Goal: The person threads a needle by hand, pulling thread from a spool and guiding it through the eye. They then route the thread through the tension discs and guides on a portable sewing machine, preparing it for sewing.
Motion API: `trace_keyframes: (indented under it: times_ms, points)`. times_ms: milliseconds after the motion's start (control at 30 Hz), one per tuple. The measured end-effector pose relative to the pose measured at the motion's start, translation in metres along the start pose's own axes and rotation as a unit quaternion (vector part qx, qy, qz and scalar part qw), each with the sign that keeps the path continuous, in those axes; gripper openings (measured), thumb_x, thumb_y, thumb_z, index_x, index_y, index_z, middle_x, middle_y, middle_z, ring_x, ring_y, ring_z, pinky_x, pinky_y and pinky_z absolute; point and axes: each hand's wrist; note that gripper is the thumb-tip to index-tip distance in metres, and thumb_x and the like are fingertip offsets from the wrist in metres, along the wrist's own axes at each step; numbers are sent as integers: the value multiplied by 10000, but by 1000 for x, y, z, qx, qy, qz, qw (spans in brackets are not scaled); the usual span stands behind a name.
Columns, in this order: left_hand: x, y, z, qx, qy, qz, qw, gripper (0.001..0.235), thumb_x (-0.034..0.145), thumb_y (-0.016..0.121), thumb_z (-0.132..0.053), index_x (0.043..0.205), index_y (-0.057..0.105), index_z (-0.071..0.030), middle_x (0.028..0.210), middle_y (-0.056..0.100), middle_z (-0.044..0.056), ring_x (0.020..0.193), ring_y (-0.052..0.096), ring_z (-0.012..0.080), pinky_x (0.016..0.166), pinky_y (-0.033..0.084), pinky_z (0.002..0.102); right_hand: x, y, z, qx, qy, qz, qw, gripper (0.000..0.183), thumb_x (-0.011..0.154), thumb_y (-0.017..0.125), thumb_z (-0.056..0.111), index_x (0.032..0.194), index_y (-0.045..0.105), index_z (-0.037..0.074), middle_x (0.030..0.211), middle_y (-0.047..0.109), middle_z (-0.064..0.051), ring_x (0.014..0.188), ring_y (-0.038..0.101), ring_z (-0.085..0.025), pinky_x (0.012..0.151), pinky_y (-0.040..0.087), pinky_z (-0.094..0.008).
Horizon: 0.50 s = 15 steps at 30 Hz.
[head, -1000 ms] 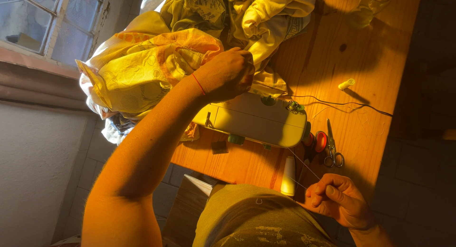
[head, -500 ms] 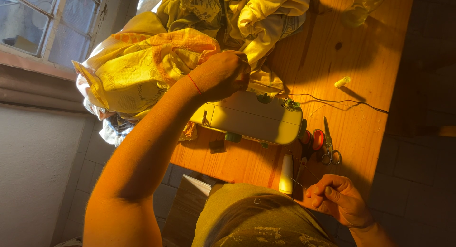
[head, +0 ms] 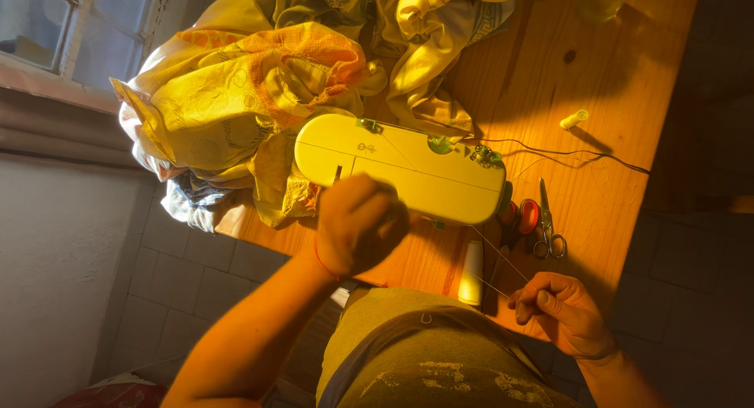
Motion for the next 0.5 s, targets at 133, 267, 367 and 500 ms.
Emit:
trace_keyframes:
  times_ms: [133, 267, 367, 500]
  points:
    - [-77, 31, -21, -35, -6, 58, 998, 376, 1159, 839, -209, 883, 622, -74, 890, 623, 78, 725, 461, 280, 685, 408, 431, -4, -3, -6, 67, 73, -42, 994, 260, 1125, 797, 143, 1123, 813, -116, 935, 833, -398, 867, 852, -332, 761, 791, -472]
    - [-124, 60, -20, 54, 11, 140, 989, 189, 1216, 781, -306, 1187, 764, -119, 1190, 767, 64, 973, 643, 289, 831, 475, 445, 1, -4, -7, 17, 17, -10, 1000, 253, 1143, 786, 182, 1130, 852, -62, 835, 883, -253, 954, 858, -379, 1052, 635, -505]
    - [-150, 84, -11, 111, -90, 120, 982, 344, 1209, 739, -402, 1412, 784, -128, 1211, 737, 113, 1071, 644, 361, 953, 511, 494, -3, -8, -14, -3, 26, -21, 999, 251, 1131, 794, 195, 1115, 848, -50, 821, 870, -240, 1031, 874, -413, 1006, 660, -503]
    - [-169, 123, 12, 196, -126, 56, 971, 509, 986, 960, -399, 1204, 725, -3, 1254, 643, 229, 1348, 660, 504, 1288, 458, 642, 6, -16, -32, 2, -49, 6, 999, 275, 1197, 632, 41, 1102, 759, -184, 823, 860, -349, 880, 910, -364, 842, 769, -605]
Point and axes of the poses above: each hand's wrist, its own x-axis towards the middle knuckle, its own y-axis out of the palm, z = x × y
